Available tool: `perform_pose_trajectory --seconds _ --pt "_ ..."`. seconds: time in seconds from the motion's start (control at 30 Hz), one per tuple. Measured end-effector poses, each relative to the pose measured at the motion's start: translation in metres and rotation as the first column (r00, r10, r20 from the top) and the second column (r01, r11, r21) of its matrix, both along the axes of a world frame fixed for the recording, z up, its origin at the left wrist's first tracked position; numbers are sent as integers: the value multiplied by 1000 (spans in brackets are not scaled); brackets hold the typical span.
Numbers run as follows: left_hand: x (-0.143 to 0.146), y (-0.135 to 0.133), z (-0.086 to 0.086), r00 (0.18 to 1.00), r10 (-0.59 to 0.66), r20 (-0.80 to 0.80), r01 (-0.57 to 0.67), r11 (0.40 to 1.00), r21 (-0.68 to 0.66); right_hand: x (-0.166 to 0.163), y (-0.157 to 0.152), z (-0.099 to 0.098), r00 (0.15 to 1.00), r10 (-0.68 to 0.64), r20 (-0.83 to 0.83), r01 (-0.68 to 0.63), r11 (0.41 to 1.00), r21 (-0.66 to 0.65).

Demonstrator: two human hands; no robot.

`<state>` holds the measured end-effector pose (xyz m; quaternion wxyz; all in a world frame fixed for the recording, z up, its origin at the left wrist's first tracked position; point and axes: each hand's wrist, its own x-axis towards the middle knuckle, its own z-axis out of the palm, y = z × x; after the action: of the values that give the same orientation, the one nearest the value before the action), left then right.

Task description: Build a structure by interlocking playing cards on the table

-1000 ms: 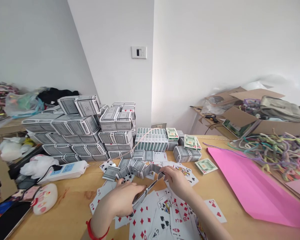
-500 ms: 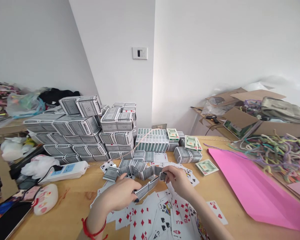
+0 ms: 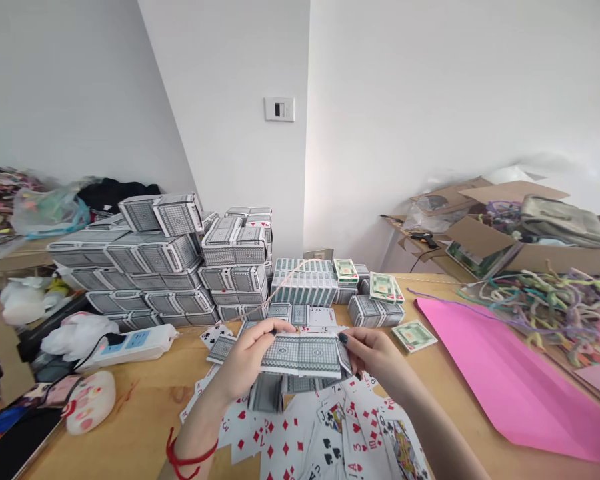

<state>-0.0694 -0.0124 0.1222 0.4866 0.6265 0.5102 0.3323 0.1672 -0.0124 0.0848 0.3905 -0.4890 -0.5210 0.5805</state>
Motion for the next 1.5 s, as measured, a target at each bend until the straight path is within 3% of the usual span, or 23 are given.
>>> perform_pose_trajectory --seconds 0.1,0.27,0.47,0.57,0.67,0.8,1.1,1.23,1.5 --pt "13 3 -10 992 101 80 -101 995 2 1 -2 4 991 2 -131 -9 998 -56" --pt "25 10 -28 973 144 183 -117 982 -149 -2 -2 1 959 -11 -285 16 1000 15" --pt "19 15 -36 938 231 259 -167 955 -245 -9 -5 6 999 46 -26 -43 992 120" --pt "15 13 -30 936 116 333 -69 986 -150 -12 -6 8 998 55 -14 -51 981 187" --pt "12 10 -24 977 -50 206 43 998 37 -12 -6 6 1000 7 27 -13 969 247" --pt "12 10 -24 992 -98 85 84 985 149 -13 -5 3 999 -19 31 11 973 230" --pt "-5 16 -29 969 -142 203 114 983 142 -7 -6 3 998 32 -56 -13 950 311" --pt "-12 20 -37 944 -136 301 105 987 118 -4 -9 8 1000 -5 28 -6 920 391" --pt "-8 19 -37 951 -152 269 129 986 101 -6 -14 16 989 -30 143 -49 852 520"
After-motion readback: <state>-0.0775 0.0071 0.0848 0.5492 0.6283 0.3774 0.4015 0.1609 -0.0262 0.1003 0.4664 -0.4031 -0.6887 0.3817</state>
